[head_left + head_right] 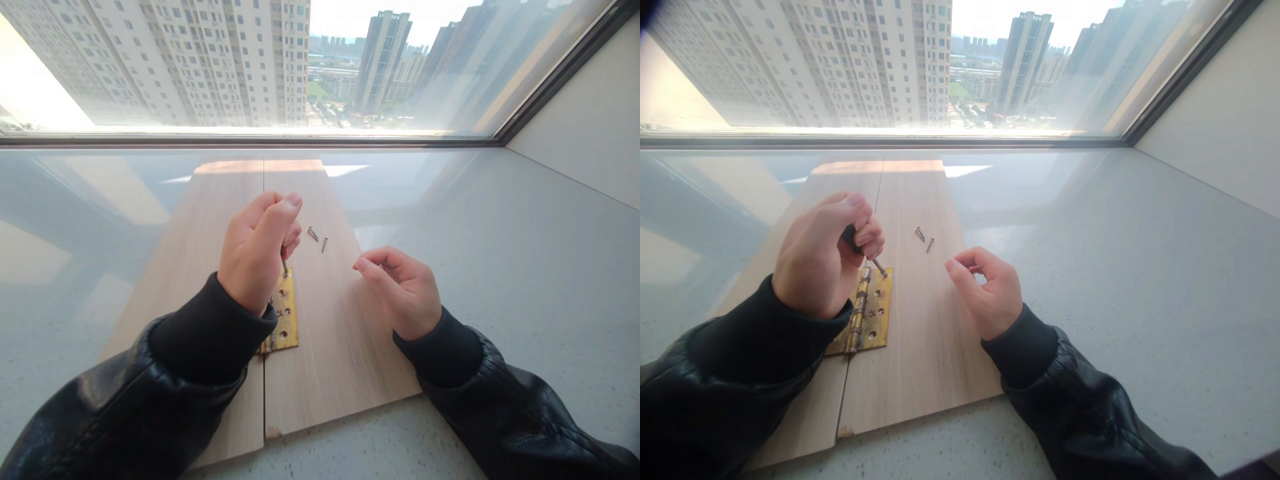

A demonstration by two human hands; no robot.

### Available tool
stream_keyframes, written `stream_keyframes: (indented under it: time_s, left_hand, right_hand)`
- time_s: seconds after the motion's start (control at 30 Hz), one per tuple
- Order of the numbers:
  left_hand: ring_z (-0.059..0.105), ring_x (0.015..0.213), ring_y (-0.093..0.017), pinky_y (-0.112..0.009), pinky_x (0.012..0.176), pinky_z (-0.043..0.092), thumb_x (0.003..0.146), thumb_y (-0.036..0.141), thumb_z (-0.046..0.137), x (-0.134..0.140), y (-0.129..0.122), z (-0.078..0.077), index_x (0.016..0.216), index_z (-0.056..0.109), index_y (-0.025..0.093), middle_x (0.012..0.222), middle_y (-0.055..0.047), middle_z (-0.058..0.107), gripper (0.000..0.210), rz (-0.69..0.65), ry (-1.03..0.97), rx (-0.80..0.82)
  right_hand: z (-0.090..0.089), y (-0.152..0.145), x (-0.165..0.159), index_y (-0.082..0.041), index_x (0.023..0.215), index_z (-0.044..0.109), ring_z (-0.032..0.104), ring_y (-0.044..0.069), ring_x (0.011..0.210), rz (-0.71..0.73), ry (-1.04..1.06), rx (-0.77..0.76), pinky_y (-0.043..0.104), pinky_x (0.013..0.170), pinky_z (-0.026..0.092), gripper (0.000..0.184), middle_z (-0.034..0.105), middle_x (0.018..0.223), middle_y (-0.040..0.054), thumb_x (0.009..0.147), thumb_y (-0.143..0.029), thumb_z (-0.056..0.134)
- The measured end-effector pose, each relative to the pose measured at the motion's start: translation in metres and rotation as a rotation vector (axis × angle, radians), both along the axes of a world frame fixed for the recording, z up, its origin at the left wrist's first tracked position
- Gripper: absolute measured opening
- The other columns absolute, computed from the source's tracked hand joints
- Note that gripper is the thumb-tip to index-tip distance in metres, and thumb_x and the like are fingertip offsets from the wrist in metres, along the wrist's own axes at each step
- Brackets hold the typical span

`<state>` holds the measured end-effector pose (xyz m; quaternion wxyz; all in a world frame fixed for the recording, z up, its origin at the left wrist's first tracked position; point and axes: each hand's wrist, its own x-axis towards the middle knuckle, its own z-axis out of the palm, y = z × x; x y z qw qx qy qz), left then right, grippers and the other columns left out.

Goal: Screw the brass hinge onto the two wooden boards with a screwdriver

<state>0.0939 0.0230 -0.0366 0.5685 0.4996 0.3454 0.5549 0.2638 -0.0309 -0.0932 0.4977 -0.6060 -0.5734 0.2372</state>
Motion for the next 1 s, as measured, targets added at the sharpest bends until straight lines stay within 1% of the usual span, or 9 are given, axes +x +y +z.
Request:
stream_keyframes:
  time_s: [0.1,0.2,0.33,0.47,0.53,0.8,0.9,0.97,1.0]
  left_hand:
    - [0.033,0.049,-0.009,-0.024,0.045,0.028,0.081,0.027,0.053,-0.002,0.005,0.002,0.059,0.038,0.019,0.056,0.004,0.030,0.028,-0.034,0.027,-0.030]
    - [0.038,0.055,-0.011,-0.025,0.050,0.033,0.083,0.029,0.050,-0.003,0.002,0.002,0.064,0.044,0.019,0.060,0.001,0.038,0.023,-0.035,0.109,0.020]
    - [0.043,0.065,-0.014,-0.026,0.059,0.037,0.086,0.034,0.046,0.002,-0.013,0.000,0.070,0.048,0.020,0.067,-0.001,0.043,0.022,0.067,0.204,0.105]
    - [0.042,0.067,-0.013,-0.027,0.063,0.036,0.087,0.026,0.044,0.012,-0.027,-0.005,0.075,0.047,0.021,0.070,0.000,0.043,0.013,0.198,0.204,0.147]
    - [0.041,0.065,-0.013,-0.027,0.063,0.036,0.086,0.025,0.045,0.016,-0.031,-0.006,0.076,0.046,0.021,0.069,0.001,0.043,0.011,0.214,0.211,0.140]
    - [0.034,0.053,-0.011,-0.028,0.049,0.028,0.087,0.023,0.044,0.015,-0.021,-0.009,0.053,0.035,0.019,0.054,0.002,0.029,0.035,0.242,0.147,0.175]
    - [0.029,0.044,-0.009,-0.028,0.044,0.022,0.084,0.026,0.048,0.015,-0.013,-0.008,0.044,0.033,0.019,0.044,0.003,0.027,0.043,0.229,0.223,0.215]
    - [0.028,0.040,-0.008,-0.027,0.042,0.020,0.080,0.025,0.051,0.016,-0.009,-0.005,0.039,0.034,0.018,0.039,0.004,0.028,0.045,0.159,0.308,0.212]
    - [0.028,0.039,-0.007,-0.027,0.041,0.019,0.077,0.024,0.052,0.016,-0.006,-0.003,0.037,0.034,0.018,0.037,0.004,0.028,0.045,0.086,0.344,0.201]
  right_hand:
    - [0.001,0.001,0.000,-0.019,0.071,0.065,0.057,0.014,0.069,0.007,0.004,-0.009,0.030,0.069,0.042,0.017,0.065,0.069,-0.0004,0.080,-0.033,0.060]
    - [0.001,0.001,0.000,-0.019,0.071,0.065,0.057,0.014,0.068,0.004,0.006,-0.006,0.030,0.068,0.042,0.017,0.065,0.070,-0.0001,0.079,-0.033,0.060]
    - [0.000,0.001,0.000,-0.019,0.071,0.065,0.057,0.015,0.068,0.010,0.001,0.000,0.031,0.068,0.043,0.017,0.065,0.070,-0.0001,0.080,-0.033,0.060]
    - [0.001,-0.001,-0.001,-0.019,0.071,0.064,0.056,0.015,0.067,0.014,0.007,-0.005,0.031,0.067,0.043,0.017,0.064,0.069,-0.0001,0.080,-0.033,0.060]
    - [0.001,-0.001,-0.001,-0.019,0.071,0.064,0.056,0.015,0.067,0.017,0.009,-0.006,0.031,0.067,0.043,0.017,0.064,0.069,0.0000,0.080,-0.033,0.060]
    - [0.001,-0.001,-0.003,-0.019,0.070,0.064,0.055,0.014,0.066,0.017,0.001,-0.005,0.031,0.066,0.042,0.017,0.063,0.066,-0.0009,0.080,-0.033,0.059]
    - [0.001,-0.001,-0.002,-0.019,0.070,0.064,0.055,0.014,0.065,0.016,0.010,-0.011,0.031,0.066,0.042,0.017,0.063,0.067,-0.0006,0.080,-0.033,0.059]
    - [0.002,-0.001,-0.002,-0.019,0.070,0.063,0.055,0.014,0.065,0.022,0.014,-0.017,0.031,0.066,0.042,0.018,0.063,0.067,-0.0006,0.079,-0.033,0.059]
    - [0.002,-0.002,-0.002,-0.019,0.070,0.063,0.055,0.014,0.065,0.026,0.015,-0.016,0.031,0.066,0.042,0.018,0.063,0.066,-0.0007,0.079,-0.033,0.059]
